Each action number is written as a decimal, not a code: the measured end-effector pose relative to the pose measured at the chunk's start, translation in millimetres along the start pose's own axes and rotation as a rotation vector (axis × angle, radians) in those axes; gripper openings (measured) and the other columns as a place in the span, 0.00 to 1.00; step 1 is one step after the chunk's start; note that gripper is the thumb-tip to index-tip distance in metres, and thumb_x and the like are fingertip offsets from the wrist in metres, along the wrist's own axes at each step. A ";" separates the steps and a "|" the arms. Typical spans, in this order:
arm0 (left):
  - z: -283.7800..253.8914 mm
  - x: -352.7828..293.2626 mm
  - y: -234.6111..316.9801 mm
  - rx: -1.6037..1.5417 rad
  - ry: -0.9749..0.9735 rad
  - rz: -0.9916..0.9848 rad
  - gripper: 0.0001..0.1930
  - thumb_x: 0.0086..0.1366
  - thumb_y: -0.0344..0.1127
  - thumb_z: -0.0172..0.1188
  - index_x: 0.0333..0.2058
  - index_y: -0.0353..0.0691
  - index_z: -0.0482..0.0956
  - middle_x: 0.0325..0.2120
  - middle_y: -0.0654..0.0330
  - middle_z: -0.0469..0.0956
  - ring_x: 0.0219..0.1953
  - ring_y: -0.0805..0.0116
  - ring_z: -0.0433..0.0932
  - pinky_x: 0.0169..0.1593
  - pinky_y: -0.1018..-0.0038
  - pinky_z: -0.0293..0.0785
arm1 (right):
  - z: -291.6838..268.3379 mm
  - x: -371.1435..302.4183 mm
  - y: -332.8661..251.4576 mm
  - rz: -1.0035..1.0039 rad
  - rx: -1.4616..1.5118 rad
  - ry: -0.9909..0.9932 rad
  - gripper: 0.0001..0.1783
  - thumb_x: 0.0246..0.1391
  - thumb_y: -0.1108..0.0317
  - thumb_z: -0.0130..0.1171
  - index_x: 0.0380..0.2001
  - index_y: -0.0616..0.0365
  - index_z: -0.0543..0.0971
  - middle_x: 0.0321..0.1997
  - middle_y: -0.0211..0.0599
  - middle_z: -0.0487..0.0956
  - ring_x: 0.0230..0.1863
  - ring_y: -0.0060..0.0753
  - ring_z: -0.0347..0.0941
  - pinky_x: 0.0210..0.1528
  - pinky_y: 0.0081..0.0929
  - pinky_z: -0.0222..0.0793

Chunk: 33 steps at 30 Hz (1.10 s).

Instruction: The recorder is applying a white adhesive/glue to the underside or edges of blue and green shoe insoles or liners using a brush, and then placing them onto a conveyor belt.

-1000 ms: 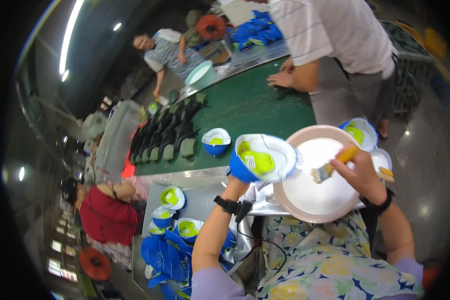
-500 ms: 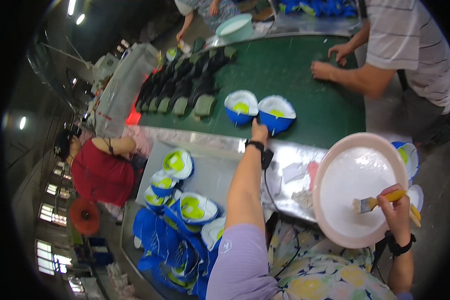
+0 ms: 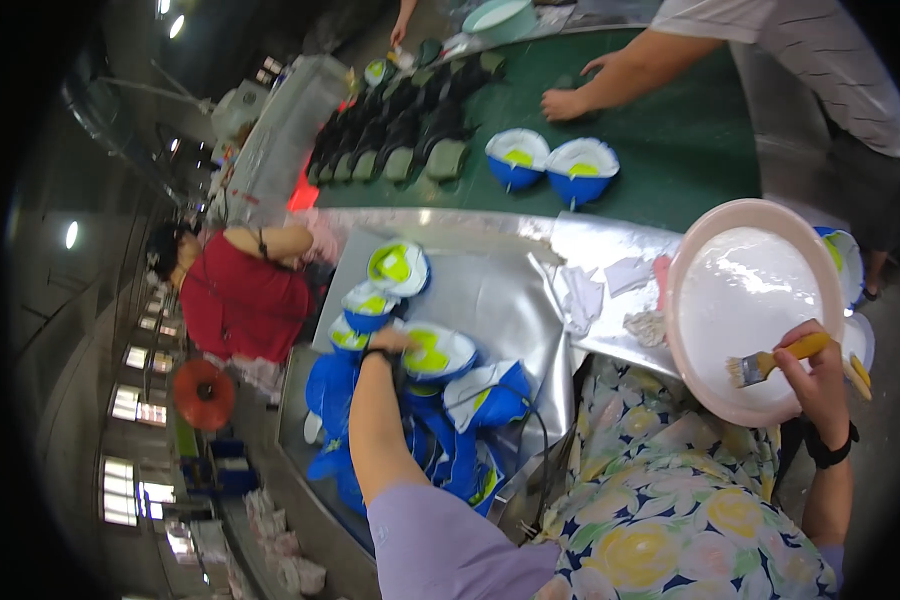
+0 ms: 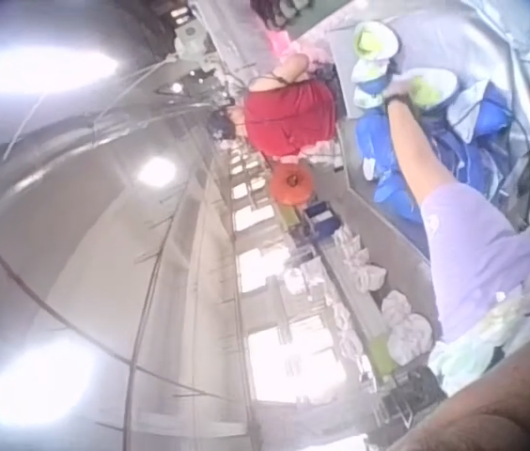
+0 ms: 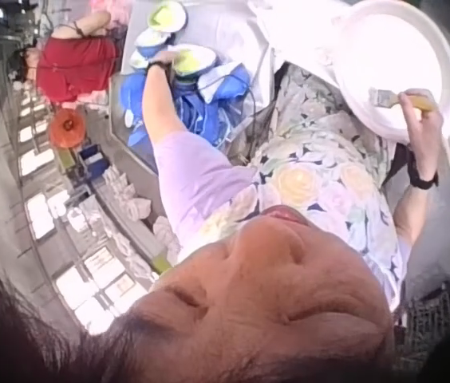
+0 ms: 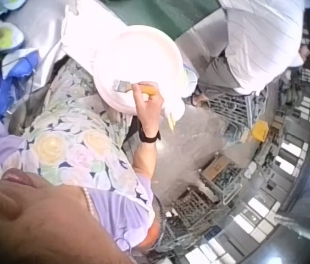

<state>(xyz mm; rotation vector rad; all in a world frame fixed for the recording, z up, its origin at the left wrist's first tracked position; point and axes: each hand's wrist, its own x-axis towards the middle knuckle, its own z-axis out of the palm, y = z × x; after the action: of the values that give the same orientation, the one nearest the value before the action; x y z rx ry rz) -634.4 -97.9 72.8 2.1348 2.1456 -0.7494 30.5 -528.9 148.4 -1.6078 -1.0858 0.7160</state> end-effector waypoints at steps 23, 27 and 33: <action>-75.1 -156.9 288.8 -0.337 0.485 0.968 0.29 0.51 0.30 0.66 0.53 0.36 0.70 0.52 0.46 0.66 0.54 0.44 0.67 0.54 0.60 0.68 | -8.6 -3.7 15.0 -0.036 -0.236 0.190 0.08 0.52 0.70 0.64 0.30 0.62 0.76 0.29 0.34 0.79 0.29 0.22 0.72 0.34 0.21 0.67; -54.7 -116.6 270.8 -0.565 0.145 0.790 0.29 0.51 0.26 0.65 0.54 0.40 0.73 0.55 0.51 0.67 0.54 0.51 0.68 0.56 0.62 0.67 | -2.8 -3.8 14.8 -0.086 -0.256 0.159 0.08 0.52 0.70 0.64 0.31 0.61 0.76 0.28 0.34 0.79 0.29 0.23 0.73 0.34 0.20 0.67; -78.1 -98.6 262.6 -0.523 0.325 1.051 0.26 0.56 0.24 0.60 0.55 0.45 0.74 0.47 0.53 0.76 0.48 0.58 0.75 0.56 0.68 0.69 | -11.2 -8.9 27.0 -0.067 -0.187 0.212 0.08 0.52 0.70 0.64 0.31 0.63 0.76 0.28 0.34 0.79 0.28 0.23 0.72 0.32 0.21 0.66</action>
<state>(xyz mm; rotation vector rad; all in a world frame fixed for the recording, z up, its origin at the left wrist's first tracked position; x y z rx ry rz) -355.0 -177.1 93.3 2.6259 0.8071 0.2307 44.5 -543.5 125.5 -1.7522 -1.0699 0.3983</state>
